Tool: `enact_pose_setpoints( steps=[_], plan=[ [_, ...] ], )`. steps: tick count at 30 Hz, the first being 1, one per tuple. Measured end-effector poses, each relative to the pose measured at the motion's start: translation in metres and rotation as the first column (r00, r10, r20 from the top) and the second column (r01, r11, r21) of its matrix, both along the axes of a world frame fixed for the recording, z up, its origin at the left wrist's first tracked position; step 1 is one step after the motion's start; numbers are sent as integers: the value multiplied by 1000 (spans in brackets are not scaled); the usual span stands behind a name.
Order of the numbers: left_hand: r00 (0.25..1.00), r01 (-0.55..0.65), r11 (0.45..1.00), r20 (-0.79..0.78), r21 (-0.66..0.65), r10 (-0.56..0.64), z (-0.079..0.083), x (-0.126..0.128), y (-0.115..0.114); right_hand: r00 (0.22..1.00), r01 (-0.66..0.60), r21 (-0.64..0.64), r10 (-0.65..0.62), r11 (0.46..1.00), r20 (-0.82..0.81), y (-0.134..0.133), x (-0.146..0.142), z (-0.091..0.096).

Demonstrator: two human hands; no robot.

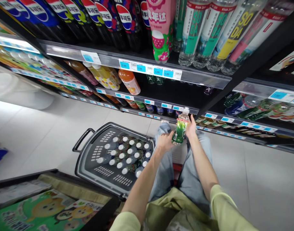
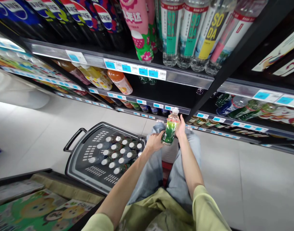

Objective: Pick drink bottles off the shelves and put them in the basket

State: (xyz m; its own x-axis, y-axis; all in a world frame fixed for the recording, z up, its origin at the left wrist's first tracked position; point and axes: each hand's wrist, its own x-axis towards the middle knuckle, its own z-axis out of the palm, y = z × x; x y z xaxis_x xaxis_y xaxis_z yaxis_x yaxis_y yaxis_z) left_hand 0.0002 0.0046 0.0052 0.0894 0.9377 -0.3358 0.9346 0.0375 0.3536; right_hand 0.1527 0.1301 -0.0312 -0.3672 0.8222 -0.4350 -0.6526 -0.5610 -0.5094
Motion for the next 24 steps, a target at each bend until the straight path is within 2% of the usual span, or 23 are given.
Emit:
enact_pose_setpoints(
  steps=[5,13,17,21,24],
  plan=[
    [1000,13,1000,-17,4,-13,1,-1,0,997,-59,46,61,997,-42,-2,-1,6],
    [1000,9,1000,-28,-9,-9,4,0,1,996,-85,57,87,995,-36,-1,-4,-1],
    [999,19,1000,-46,-14,-20,3,1,1,999,-44,45,44,998,12,0,-4,-11],
    [999,16,1000,-48,-6,-16,1,1,0,998,29,102,-34,994,46,1,-3,-22],
    [999,6,1000,-40,-5,-6,1,1,1,997,42,98,-48,994,55,1,-3,-24]
  ],
)
